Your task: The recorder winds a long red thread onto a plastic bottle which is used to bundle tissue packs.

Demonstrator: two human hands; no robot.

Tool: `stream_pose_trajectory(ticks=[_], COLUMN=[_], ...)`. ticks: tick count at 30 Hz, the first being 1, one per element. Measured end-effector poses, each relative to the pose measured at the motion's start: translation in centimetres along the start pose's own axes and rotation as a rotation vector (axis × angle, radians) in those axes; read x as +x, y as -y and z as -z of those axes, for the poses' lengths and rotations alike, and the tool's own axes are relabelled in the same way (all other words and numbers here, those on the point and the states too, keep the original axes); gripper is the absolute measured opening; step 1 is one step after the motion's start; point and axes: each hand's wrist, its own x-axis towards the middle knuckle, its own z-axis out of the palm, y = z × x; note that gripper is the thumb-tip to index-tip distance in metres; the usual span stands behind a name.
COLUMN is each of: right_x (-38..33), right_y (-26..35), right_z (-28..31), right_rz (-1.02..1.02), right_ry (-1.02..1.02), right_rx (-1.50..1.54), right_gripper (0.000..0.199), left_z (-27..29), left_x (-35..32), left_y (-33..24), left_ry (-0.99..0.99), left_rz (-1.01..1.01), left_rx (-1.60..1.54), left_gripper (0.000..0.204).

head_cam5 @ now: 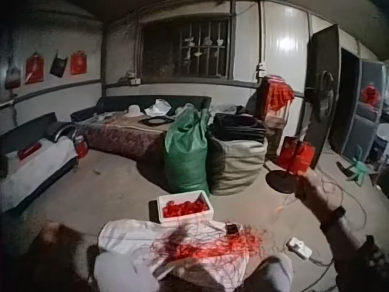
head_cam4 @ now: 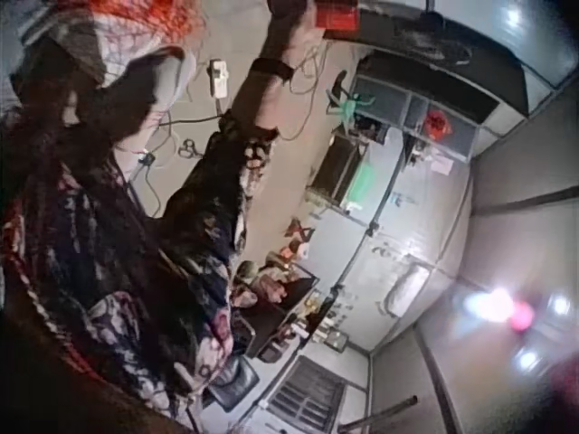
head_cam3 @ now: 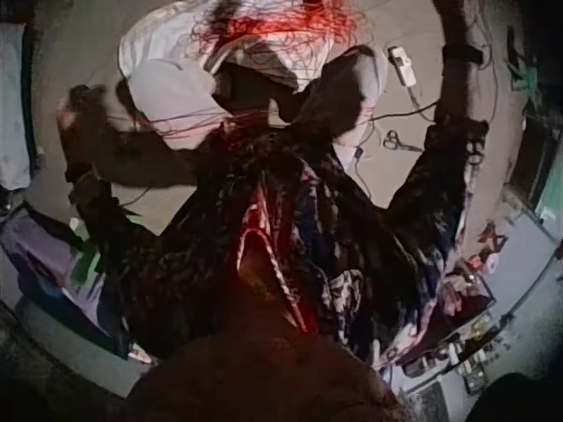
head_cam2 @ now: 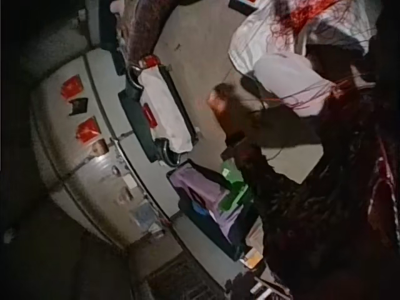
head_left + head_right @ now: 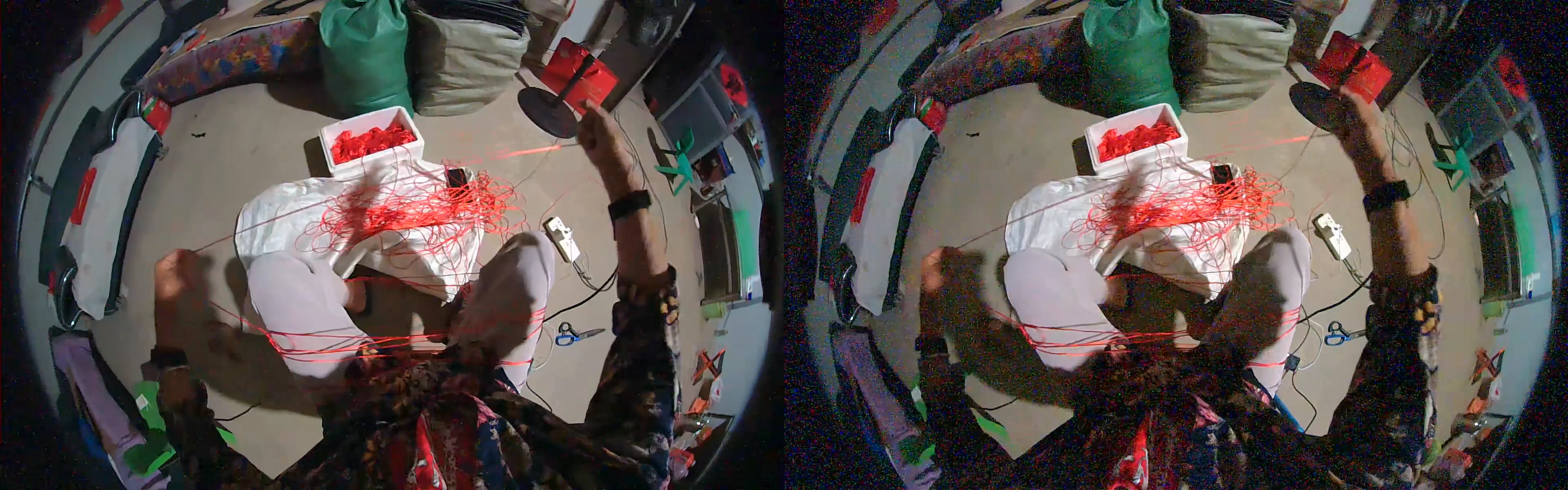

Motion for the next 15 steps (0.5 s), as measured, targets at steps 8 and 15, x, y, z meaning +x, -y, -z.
stream_pose_trajectory(ticks=[8,15], right_x=[0.0,-8.9], right_y=[-12.3,-10.5], right_z=[3.4,-19.8], right_rz=[0.16,-0.309], right_ry=[0.504,0.884], right_rx=[-1.504,-0.367], right_gripper=[0.035,0.025], left_z=[-4.3,-13.8], left_x=[3.5,7.8], left_y=[4.0,0.5], left_ry=[0.148,0.163], left_rz=[-0.451,-0.206], left_rx=[0.647,-0.387], left_gripper=[0.027,0.027])
